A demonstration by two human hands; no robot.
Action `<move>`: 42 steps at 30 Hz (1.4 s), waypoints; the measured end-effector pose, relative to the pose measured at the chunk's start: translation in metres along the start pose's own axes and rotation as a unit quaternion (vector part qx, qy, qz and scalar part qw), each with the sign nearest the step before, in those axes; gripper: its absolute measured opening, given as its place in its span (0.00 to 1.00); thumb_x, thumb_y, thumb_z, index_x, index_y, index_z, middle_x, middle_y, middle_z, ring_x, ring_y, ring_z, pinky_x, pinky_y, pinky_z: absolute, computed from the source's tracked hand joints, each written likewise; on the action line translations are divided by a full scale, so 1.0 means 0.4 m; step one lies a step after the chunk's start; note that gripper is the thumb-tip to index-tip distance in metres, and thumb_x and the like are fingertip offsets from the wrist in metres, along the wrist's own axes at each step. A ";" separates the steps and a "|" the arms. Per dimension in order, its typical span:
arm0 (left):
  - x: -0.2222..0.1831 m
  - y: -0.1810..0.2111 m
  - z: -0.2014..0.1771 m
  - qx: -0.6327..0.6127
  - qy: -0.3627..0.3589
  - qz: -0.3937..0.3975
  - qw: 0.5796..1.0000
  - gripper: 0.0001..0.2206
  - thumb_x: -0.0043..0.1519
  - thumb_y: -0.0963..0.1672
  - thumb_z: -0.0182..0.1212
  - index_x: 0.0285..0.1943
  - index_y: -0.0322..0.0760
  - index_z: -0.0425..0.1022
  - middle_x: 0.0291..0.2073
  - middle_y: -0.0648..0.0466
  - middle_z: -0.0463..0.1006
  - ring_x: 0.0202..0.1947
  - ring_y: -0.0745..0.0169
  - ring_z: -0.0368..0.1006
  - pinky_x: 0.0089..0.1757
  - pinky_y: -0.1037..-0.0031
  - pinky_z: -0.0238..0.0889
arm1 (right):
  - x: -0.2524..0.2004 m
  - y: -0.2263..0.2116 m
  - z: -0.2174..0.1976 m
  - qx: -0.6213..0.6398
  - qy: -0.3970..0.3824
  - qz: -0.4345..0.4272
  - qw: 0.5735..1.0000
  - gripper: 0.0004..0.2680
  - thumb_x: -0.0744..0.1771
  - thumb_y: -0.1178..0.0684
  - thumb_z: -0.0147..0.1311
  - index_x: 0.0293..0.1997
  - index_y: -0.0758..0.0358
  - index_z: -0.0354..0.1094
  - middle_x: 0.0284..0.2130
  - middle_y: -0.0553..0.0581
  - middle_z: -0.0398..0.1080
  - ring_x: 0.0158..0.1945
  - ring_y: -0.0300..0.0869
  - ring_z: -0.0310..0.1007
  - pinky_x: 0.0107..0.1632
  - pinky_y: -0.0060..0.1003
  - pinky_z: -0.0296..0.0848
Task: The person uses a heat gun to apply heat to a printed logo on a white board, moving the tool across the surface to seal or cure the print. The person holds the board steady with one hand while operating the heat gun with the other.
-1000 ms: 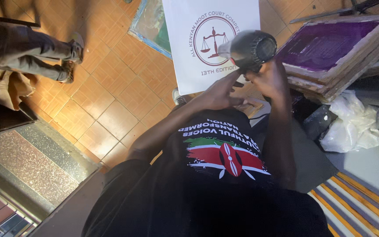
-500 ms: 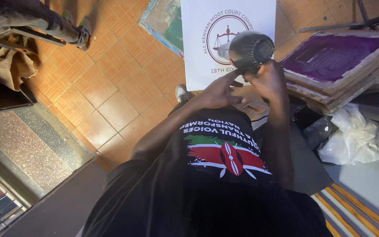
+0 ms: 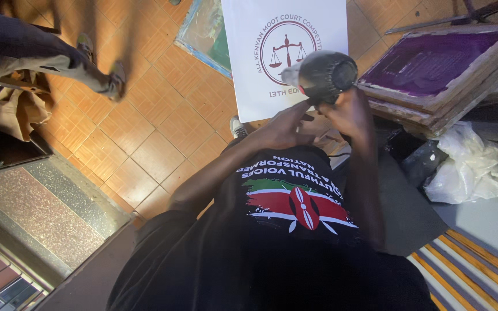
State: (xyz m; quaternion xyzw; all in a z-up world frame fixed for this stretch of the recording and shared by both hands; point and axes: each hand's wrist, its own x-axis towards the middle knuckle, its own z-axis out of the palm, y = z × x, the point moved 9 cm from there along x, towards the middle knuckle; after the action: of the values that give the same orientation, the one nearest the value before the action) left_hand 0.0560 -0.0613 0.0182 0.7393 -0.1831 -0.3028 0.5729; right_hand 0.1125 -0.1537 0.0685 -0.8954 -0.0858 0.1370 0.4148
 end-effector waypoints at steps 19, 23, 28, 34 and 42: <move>0.070 -0.028 -0.058 -0.005 0.080 0.045 0.996 0.42 0.54 0.44 0.67 0.72 0.29 0.40 0.63 0.29 0.57 0.57 0.34 0.68 0.51 0.55 0.69 | 0.066 0.089 0.016 -0.052 0.070 0.033 0.996 0.09 0.58 0.61 0.55 0.38 0.72 0.71 0.29 0.70 0.72 0.36 0.68 0.72 0.35 0.57 0.68; 0.050 -0.025 -0.018 0.027 0.036 0.025 0.999 0.42 0.53 0.43 0.66 0.73 0.32 0.41 0.64 0.30 0.56 0.57 0.32 0.67 0.51 0.51 0.69 | 0.032 0.151 0.016 -0.066 0.054 0.068 0.994 0.09 0.56 0.56 0.55 0.32 0.71 0.73 0.26 0.68 0.72 0.33 0.63 0.73 0.30 0.53 0.65; -0.019 0.002 -0.056 0.036 0.030 0.000 0.999 0.39 0.54 0.44 0.65 0.71 0.28 0.44 0.63 0.27 0.55 0.56 0.32 0.66 0.51 0.49 0.68 | 0.047 0.065 0.044 0.021 0.022 0.015 0.999 0.07 0.57 0.56 0.55 0.29 0.72 0.71 0.24 0.69 0.71 0.33 0.67 0.71 0.29 0.55 0.65; -0.044 0.042 -0.048 0.009 0.026 -0.020 0.999 0.36 0.55 0.44 0.65 0.68 0.22 0.48 0.59 0.25 0.60 0.55 0.28 0.66 0.51 0.47 0.66 | 0.018 0.048 0.054 -0.057 -0.036 -0.007 0.998 0.11 0.58 0.55 0.58 0.14 0.74 0.66 0.14 0.73 0.65 0.19 0.64 0.67 0.19 0.47 0.57; 0.077 0.005 0.041 -0.002 0.012 0.064 0.998 0.38 0.54 0.45 0.67 0.69 0.25 0.47 0.59 0.25 0.60 0.54 0.28 0.67 0.48 0.50 0.71 | -0.018 0.141 -0.042 -0.118 0.023 0.100 0.988 0.07 0.58 0.56 0.57 0.17 0.67 0.68 0.10 0.61 0.63 0.16 0.51 0.66 0.21 0.40 0.57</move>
State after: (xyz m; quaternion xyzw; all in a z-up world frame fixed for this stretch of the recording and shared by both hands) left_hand 0.0685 -0.0930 0.0102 0.7286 -0.2230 -0.2568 0.5945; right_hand 0.1131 -0.2039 0.0368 -0.9450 -0.0012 0.1461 0.2927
